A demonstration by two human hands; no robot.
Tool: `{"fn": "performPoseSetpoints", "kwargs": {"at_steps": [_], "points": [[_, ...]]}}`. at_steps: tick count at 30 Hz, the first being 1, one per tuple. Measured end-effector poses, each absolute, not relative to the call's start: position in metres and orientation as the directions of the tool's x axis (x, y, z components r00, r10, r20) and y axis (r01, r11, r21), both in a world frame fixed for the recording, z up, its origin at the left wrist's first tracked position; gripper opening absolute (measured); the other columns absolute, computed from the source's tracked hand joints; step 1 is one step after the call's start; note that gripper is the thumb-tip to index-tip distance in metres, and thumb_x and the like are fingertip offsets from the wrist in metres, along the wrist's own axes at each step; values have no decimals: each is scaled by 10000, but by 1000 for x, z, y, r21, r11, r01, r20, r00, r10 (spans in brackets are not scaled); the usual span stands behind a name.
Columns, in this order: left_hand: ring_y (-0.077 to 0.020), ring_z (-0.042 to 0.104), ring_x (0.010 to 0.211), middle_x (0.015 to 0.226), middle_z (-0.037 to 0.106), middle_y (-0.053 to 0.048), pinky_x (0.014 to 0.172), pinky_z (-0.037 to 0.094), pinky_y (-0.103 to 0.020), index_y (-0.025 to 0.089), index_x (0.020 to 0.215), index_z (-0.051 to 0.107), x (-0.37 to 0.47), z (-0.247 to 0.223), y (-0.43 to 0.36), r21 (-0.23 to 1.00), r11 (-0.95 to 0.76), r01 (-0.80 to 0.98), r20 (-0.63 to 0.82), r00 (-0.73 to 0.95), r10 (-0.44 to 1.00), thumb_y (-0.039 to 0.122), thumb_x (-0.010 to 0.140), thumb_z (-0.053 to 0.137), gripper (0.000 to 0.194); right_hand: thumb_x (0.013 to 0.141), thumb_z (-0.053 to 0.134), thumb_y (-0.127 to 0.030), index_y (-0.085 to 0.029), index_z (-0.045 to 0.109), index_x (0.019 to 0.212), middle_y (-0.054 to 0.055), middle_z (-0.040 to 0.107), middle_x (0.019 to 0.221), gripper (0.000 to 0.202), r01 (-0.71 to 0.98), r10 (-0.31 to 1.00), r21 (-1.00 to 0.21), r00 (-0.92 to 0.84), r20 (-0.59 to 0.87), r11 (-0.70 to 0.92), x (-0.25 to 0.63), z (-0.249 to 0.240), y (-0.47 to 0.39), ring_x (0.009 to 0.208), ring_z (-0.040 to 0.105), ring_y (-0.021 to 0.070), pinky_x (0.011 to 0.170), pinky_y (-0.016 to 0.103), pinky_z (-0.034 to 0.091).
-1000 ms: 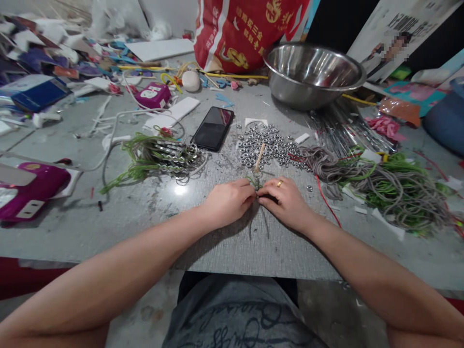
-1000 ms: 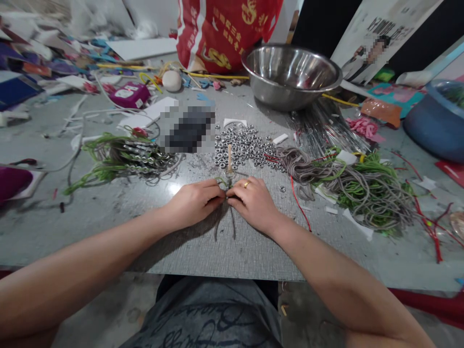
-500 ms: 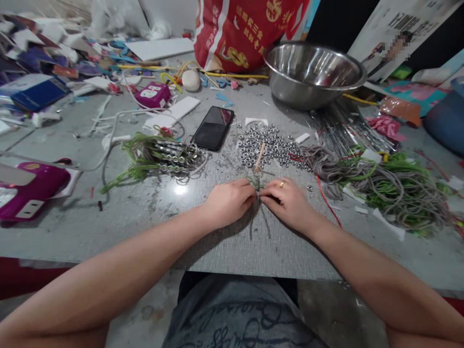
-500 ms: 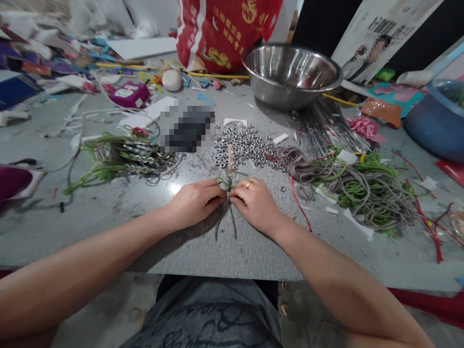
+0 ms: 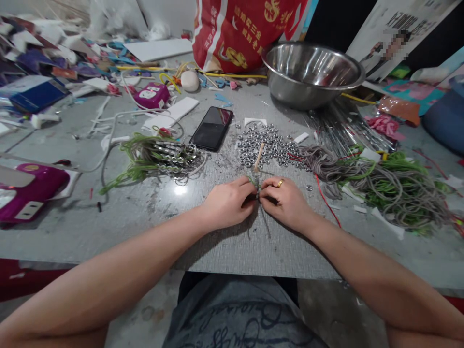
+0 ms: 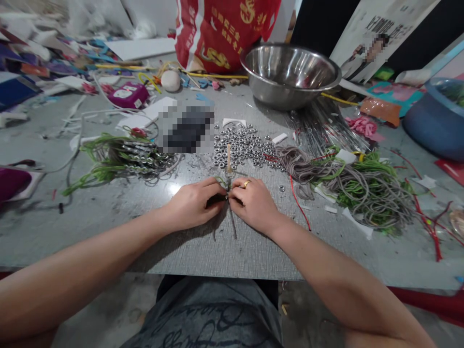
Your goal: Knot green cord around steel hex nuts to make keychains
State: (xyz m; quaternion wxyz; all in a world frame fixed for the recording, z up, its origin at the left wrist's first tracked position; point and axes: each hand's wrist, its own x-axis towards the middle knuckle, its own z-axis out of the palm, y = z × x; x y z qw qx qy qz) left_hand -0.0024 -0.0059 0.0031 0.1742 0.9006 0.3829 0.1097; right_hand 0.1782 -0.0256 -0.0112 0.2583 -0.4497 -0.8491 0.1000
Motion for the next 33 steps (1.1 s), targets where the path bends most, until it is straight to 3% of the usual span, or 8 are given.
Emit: {"fn": "performPoseSetpoints", "kwargs": {"at_steps": [7, 17, 28, 31, 33], "points": [[-159, 609, 762, 947, 579, -46, 599, 472, -258, 189, 931, 613, -1, -4, -5, 331, -645, 689, 76, 662, 746, 277, 844, 455, 201, 794, 517, -173, -183, 635, 704, 69, 629, 885, 148, 708, 827, -431, -440, 351, 560, 179, -9, -27, 841, 566, 195, 763, 363, 440], [-165, 610, 787, 982, 580, -46, 607, 473, -262, 194, 947, 623, -1, -3, -5, 348, -633, 692, 66, 655, 752, 260, 840, 471, 197, 767, 511, -151, -201, 577, 706, 67, 625, 900, 102, 717, 846, -469, -341, 410, 517, 186, -4, -27, 859, 593, 185, 755, 335, 471], [-140, 600, 762, 1053, 555, -54, 564, 457, -234, 188, 919, 629, -1, -3, -5, 341, -625, 702, 75, 643, 762, 278, 848, 456, 206, 720, 523, -135, -197, 561, 637, 64, 634, 795, 111, 956, 899, -186, -134, 416, 228, 215, -5, -15, 711, 572, 197, 572, 299, 421], [-147, 603, 768, 1044, 557, -54, 574, 465, -241, 186, 925, 625, -1, -2, -5, 349, -627, 697, 72, 647, 759, 279, 847, 458, 207, 753, 532, -143, -189, 594, 712, 78, 628, 828, 87, 935, 892, -186, -208, 401, 301, 215, -2, -15, 768, 576, 218, 645, 337, 451], [-152, 604, 758, 1038, 557, -56, 585, 476, -257, 186, 937, 620, -1, -2, -5, 353, -629, 692, 74, 650, 756, 273, 841, 459, 207, 794, 527, -165, -188, 616, 820, 85, 616, 896, 96, 865, 852, -223, -340, 399, 450, 212, 1, -19, 844, 569, 220, 735, 366, 460]]}}
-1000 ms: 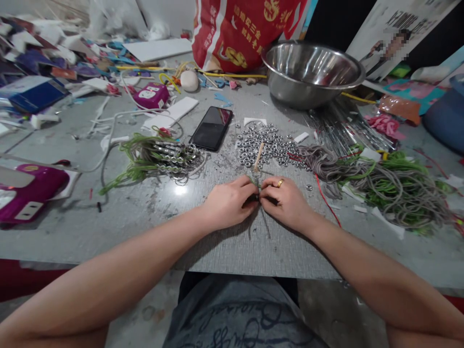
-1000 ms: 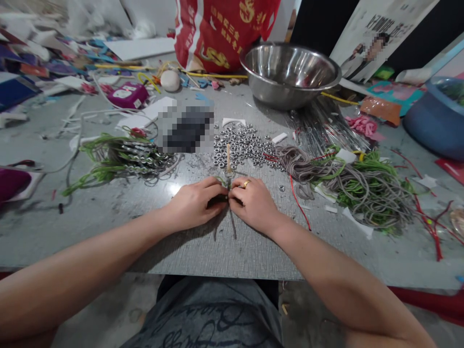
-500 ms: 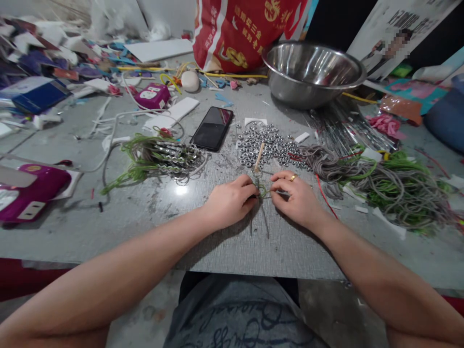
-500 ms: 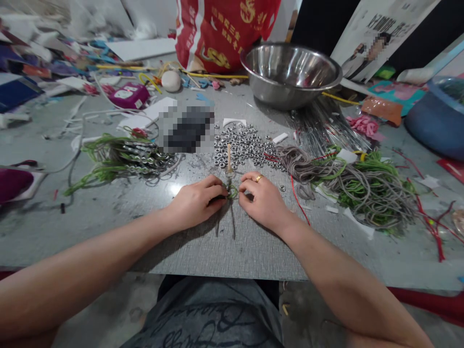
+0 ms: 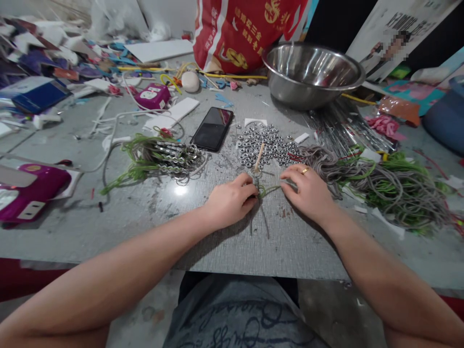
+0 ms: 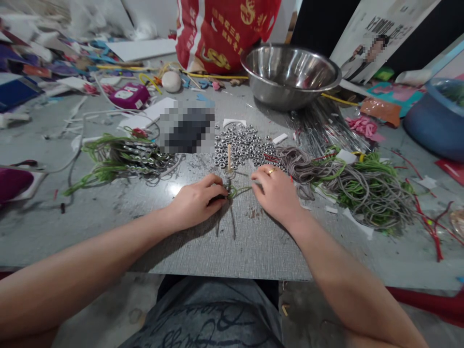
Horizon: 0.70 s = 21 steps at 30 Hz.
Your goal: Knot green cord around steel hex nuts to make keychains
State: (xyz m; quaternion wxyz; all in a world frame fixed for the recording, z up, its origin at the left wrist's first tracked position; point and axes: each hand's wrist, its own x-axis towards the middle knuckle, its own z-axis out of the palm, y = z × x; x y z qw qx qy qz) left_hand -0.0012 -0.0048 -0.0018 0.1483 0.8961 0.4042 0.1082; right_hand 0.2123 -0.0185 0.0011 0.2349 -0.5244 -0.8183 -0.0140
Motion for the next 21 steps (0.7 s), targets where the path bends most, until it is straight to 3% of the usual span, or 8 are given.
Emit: {"fn": "performPoseSetpoints", "kwargs": {"at_steps": [3, 7, 18, 21], "points": [[-154, 599, 756, 1017, 551, -63, 632, 496, -284, 173, 947, 608, -3, 0, -5, 384, -640, 665, 77, 668, 740, 253, 824, 461, 208, 850, 499, -192, -206, 629, 930, 71, 600, 958, 153, 679, 751, -321, -583, 311, 660, 206, 7, -26, 899, 551, 187, 790, 344, 457], [-151, 588, 791, 986, 540, -68, 691, 505, -288, 154, 902, 593, -5, 3, -5, 435, -658, 615, 107, 691, 715, 237, 801, 464, 184, 872, 492, -223, -219, 651, 971, 59, 608, 946, 188, 551, 645, -387, -745, 172, 739, 197, 10, -34, 887, 549, 172, 762, 328, 448], [-142, 583, 736, 1009, 531, -59, 631, 484, -275, 163, 902, 588, -4, 0, -4, 390, -653, 649, 74, 685, 725, 222, 801, 478, 160, 886, 449, -224, -160, 600, 768, 70, 604, 828, 203, 561, 628, -318, -759, 171, 764, 187, 5, -36, 802, 540, 188, 714, 333, 416], [-139, 588, 735, 1011, 536, -56, 640, 483, -274, 166, 895, 597, -6, -2, -2, 398, -664, 633, 84, 695, 714, 232, 814, 483, 155, 904, 397, -222, -158, 556, 776, 77, 592, 828, 214, 598, 695, -380, -688, 208, 706, 186, 3, -36, 776, 542, 181, 698, 315, 424]]}}
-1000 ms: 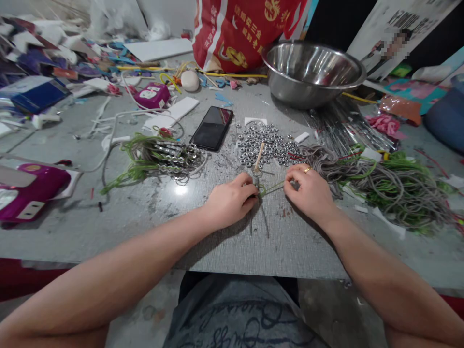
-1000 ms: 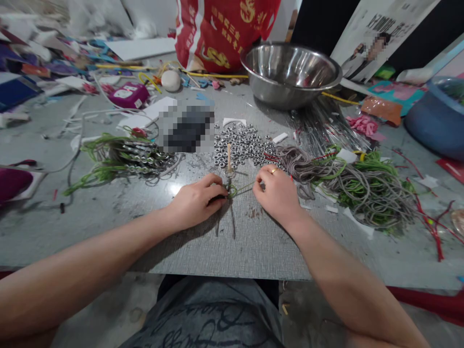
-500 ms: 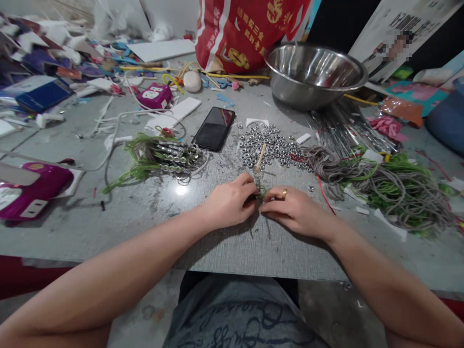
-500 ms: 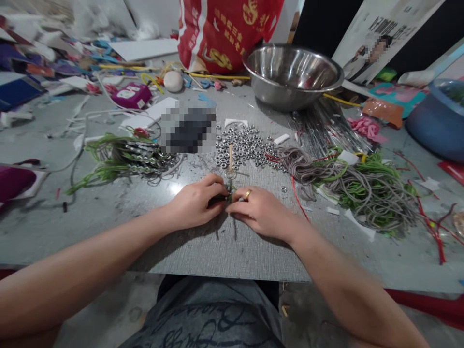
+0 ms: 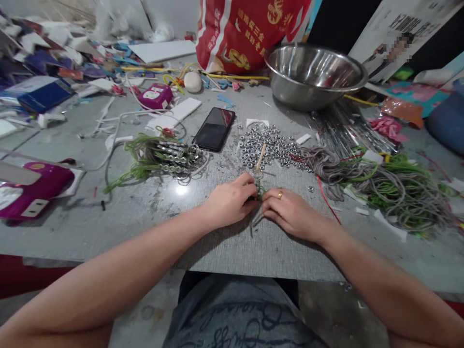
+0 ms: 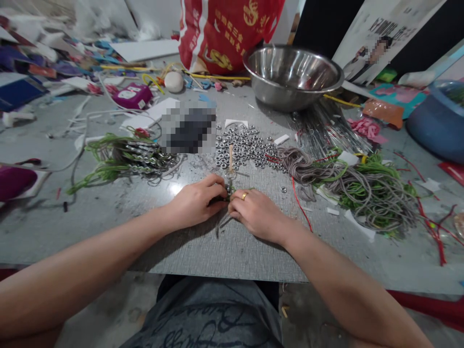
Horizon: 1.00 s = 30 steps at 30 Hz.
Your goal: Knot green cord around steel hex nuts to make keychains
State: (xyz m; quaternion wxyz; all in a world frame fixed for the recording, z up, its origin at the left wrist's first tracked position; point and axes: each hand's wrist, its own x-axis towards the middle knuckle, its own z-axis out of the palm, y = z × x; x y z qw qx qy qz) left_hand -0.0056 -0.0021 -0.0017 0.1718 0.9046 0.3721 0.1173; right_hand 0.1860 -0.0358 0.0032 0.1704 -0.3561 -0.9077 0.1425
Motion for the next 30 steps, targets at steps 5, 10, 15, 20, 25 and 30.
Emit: {"fn": "performPoseSetpoints", "kwargs": {"at_steps": [5, 10, 15, 20, 25, 30], "points": [[-152, 605, 783, 1072, 542, -55, 676, 489, -277, 171, 915, 608, -7, -1, 0, 413, -670, 617, 66, 713, 698, 255, 803, 519, 166, 899, 406, -217, -182, 509, 822, 35, 594, 778, 133, 667, 865, -551, -407, 293, 501, 184, -4, -30, 712, 548, 145, 644, 256, 410], [-154, 613, 779, 1100, 543, -55, 709, 497, -298, 169, 930, 619, -8, 2, 0, 431, -661, 615, 25, 724, 690, 222, 796, 517, 177, 896, 416, -251, -189, 542, 838, 27, 616, 754, 151, 742, 880, -473, -392, 270, 476, 179, -12, -26, 690, 562, 154, 618, 262, 395], [-159, 617, 810, 1085, 561, -42, 716, 500, -298, 184, 906, 635, -7, 1, 2, 456, -646, 612, 30, 715, 699, 207, 809, 518, 154, 896, 431, -242, -169, 602, 854, 51, 633, 805, 190, 734, 839, -408, -462, 286, 543, 178, -15, -26, 749, 585, 167, 679, 280, 433], [-154, 616, 843, 1062, 571, -35, 755, 493, -295, 188, 890, 641, -8, -1, 4, 518, -623, 586, 60, 702, 709, 221, 825, 523, 139, 890, 437, -243, -164, 650, 901, 62, 636, 847, 228, 719, 824, -403, -497, 273, 567, 180, -12, -28, 763, 591, 163, 694, 287, 452], [-145, 609, 854, 1007, 581, -38, 787, 488, -285, 174, 875, 639, -9, -4, 5, 572, -596, 563, 101, 673, 733, 215, 835, 511, 140, 841, 523, -292, -178, 656, 918, 69, 625, 918, 192, 747, 833, -369, -511, 213, 553, 181, -5, -29, 789, 577, 186, 703, 326, 440], [-147, 606, 871, 986, 580, -40, 793, 492, -283, 174, 886, 635, -7, -5, 4, 544, -612, 575, 103, 678, 728, 212, 850, 486, 159, 856, 485, -232, -161, 623, 813, 73, 609, 903, 160, 728, 821, -381, -529, 217, 570, 179, -5, -26, 830, 556, 192, 737, 339, 421]]}}
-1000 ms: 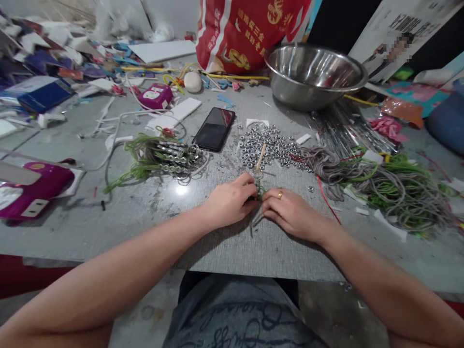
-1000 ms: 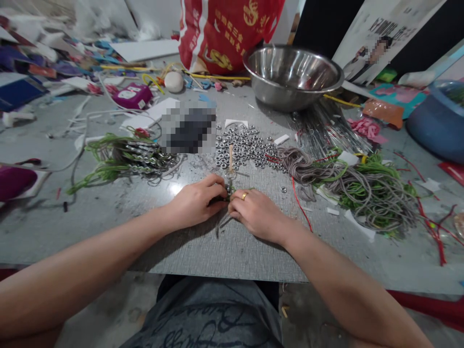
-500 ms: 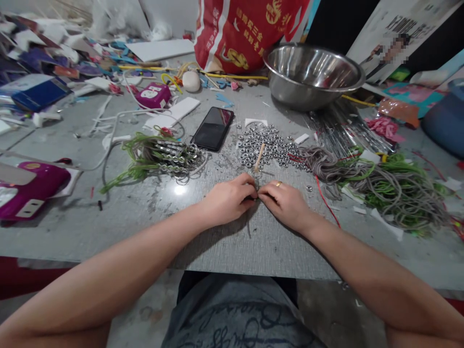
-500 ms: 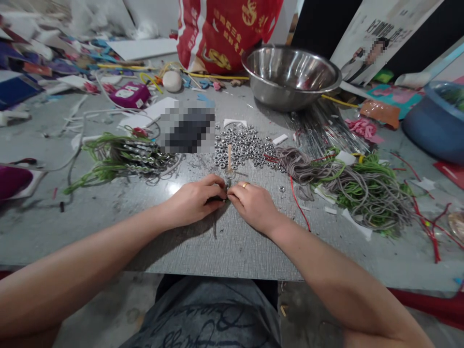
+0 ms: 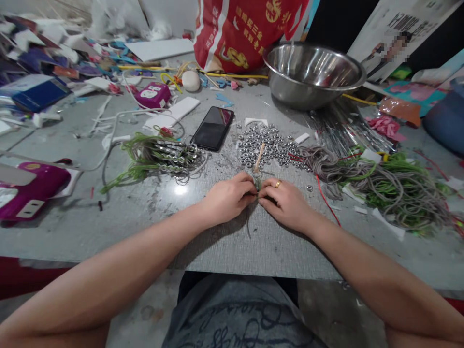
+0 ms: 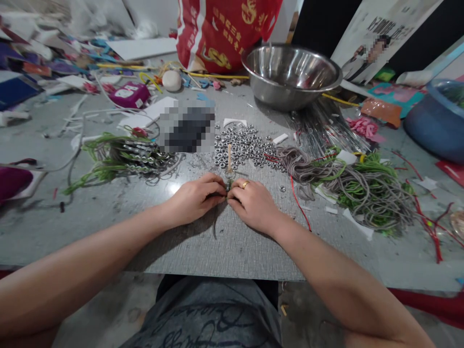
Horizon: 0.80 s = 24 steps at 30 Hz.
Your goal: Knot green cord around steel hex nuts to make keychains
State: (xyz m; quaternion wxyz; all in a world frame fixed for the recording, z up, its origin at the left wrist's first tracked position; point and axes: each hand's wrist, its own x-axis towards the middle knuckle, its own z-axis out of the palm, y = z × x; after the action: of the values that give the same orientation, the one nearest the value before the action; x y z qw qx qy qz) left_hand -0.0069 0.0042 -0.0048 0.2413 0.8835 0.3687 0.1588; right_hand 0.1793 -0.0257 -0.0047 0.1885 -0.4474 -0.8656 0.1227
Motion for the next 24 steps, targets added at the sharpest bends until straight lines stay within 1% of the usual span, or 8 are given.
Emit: {"fn": "performPoseSetpoints", "kwargs": {"at_steps": [4, 9, 12, 15, 17, 18, 21, 24], "points": [[-153, 612, 861, 994, 581, -36, 769, 500, -286, 182, 892, 637, -5, -5, 3, 495, -616, 613, 87, 670, 738, 233, 857, 480, 168, 860, 454, -198, -145, 599, 790, 95, 605, 914, 169, 748, 826, -351, -517, 223, 563, 177, -6, -25, 844, 553, 208, 740, 355, 412], [-155, 615, 841, 999, 583, -34, 725, 502, -279, 188, 901, 637, -3, -5, 1, 447, -619, 645, 73, 664, 744, 252, 860, 475, 179, 857, 451, -185, -139, 594, 780, 115, 614, 928, 169, 786, 840, -306, -468, 275, 538, 174, -9, -26, 863, 561, 229, 721, 363, 416], [-154, 615, 838, 1003, 583, -39, 711, 502, -273, 184, 902, 633, -3, -4, 1, 433, -621, 653, 65, 665, 744, 249, 857, 477, 175, 849, 476, -185, -151, 590, 759, 107, 616, 923, 149, 795, 858, -332, -434, 275, 508, 175, -10, -26, 860, 562, 225, 726, 364, 418], [-157, 613, 839, 1008, 584, -40, 704, 499, -272, 185, 912, 629, -3, -4, 1, 428, -628, 650, 68, 669, 740, 244, 854, 476, 174, 832, 517, -198, -174, 585, 754, 91, 612, 956, 106, 801, 885, -382, -383, 266, 461, 177, -11, -25, 907, 554, 227, 777, 388, 407], [-159, 614, 838, 1016, 583, -42, 700, 498, -273, 185, 918, 629, -3, -4, 1, 426, -628, 651, 69, 669, 740, 242, 853, 476, 176, 810, 560, -233, -188, 585, 780, 84, 607, 990, 59, 800, 903, -424, -343, 258, 425, 179, -10, -24, 939, 546, 232, 810, 411, 396], [-160, 614, 840, 1023, 582, -43, 700, 498, -275, 184, 921, 629, -3, -4, 1, 426, -626, 653, 67, 667, 742, 241, 852, 478, 176, 794, 587, -259, -193, 585, 808, 82, 603, 1008, 68, 798, 911, -443, -327, 251, 409, 180, -10, -23, 956, 542, 237, 824, 423, 392], [-167, 614, 854, 1036, 579, -43, 710, 498, -285, 186, 929, 629, -3, -4, 1, 437, -616, 655, 55, 664, 746, 248, 855, 480, 177, 728, 663, -350, -199, 588, 923, 92, 589, 1082, 258, 799, 922, -462, -320, 218, 386, 184, -9, -21, 1030, 517, 264, 865, 459, 378], [-169, 612, 859, 1034, 577, -39, 717, 493, -288, 188, 919, 628, -3, -3, 1, 449, -605, 658, 45, 659, 751, 258, 858, 475, 179, 673, 703, -422, -190, 591, 1018, 104, 566, 1167, 430, 810, 917, -432, -368, 153, 397, 189, -7, -21, 1104, 476, 290, 907, 481, 357]]}}
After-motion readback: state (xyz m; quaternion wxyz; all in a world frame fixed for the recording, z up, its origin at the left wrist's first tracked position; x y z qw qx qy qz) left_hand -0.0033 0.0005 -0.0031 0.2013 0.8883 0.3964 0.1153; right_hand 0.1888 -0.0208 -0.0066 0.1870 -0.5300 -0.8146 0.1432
